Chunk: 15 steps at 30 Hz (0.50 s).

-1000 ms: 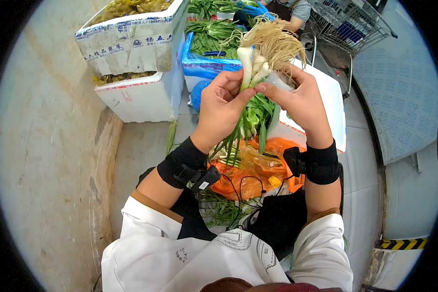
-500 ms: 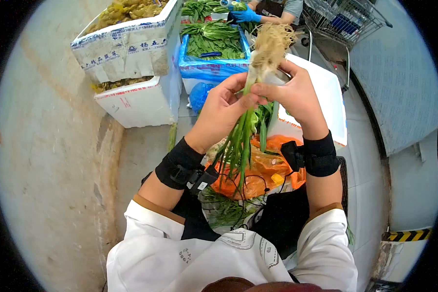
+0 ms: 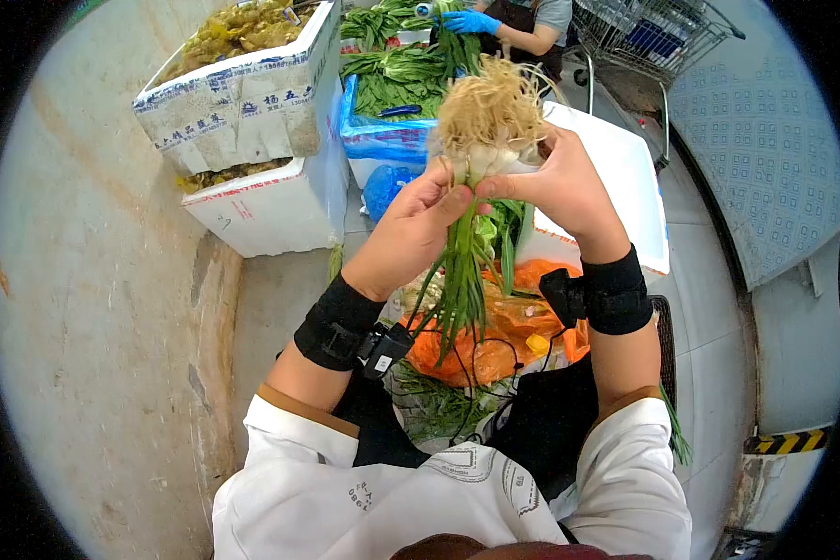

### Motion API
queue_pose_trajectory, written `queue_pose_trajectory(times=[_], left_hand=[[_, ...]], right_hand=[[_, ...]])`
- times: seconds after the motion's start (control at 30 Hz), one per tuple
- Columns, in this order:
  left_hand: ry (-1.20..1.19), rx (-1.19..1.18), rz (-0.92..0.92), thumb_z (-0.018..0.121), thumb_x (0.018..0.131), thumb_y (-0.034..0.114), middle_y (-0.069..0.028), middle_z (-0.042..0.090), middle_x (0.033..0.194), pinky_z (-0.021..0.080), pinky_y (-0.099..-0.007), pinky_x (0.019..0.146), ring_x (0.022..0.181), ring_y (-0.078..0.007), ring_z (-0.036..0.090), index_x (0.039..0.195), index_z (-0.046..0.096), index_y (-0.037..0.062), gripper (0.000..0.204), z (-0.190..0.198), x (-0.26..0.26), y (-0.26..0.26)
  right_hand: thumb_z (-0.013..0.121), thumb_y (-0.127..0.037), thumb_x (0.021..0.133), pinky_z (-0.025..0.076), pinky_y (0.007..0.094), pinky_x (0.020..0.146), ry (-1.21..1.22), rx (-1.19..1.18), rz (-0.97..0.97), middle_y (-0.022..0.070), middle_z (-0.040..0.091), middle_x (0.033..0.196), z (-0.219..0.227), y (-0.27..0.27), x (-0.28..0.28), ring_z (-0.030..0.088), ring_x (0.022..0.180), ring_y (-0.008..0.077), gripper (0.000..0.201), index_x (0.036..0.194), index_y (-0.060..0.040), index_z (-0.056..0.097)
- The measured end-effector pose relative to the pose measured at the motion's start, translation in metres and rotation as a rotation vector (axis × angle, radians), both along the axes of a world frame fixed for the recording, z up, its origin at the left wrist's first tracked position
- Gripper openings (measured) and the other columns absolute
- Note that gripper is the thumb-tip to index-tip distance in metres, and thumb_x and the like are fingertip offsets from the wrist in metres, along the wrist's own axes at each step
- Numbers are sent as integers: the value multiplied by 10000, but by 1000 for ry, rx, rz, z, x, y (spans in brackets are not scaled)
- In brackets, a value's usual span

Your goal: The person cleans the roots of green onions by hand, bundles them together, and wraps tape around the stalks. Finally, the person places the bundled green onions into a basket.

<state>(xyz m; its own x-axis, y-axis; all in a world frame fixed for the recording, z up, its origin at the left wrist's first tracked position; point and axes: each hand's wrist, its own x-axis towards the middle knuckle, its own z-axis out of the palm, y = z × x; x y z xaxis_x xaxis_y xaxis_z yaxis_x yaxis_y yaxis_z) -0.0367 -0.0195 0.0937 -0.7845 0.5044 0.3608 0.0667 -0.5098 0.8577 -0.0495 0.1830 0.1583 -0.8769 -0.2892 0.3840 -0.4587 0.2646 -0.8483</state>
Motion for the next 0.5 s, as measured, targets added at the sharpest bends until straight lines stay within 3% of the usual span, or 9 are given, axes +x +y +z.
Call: queue_pose_trajectory(times=[0.07,0.4,0.5], left_hand=[[-92,87,-68,470,1065,144,-95,572,1358,419,-394,1091,1241,-228,553,1370,490,11,334,-4,-1,-3],[-105,174,-67,472,1069,158,-74,598,1313,417,-366,1087,1228,-197,553,1356,511,5,328,-4,0,-1],[-26,-8,34,478,1072,161,-56,612,1251,453,-329,1028,1159,-160,574,1319,546,19,293,-5,-6,-2]], right_hand=[[916,-220,682,509,284,892,40,-40,12,69,718,1075,-8,-1,-3,646,958,126,569,1137,19,670],[927,-230,664,513,278,887,-2,-60,63,66,715,1040,-8,-1,-7,645,961,115,602,1134,36,660],[917,-238,668,514,274,869,5,-39,-23,65,717,1025,-8,-3,-7,646,940,112,584,1121,35,669]])
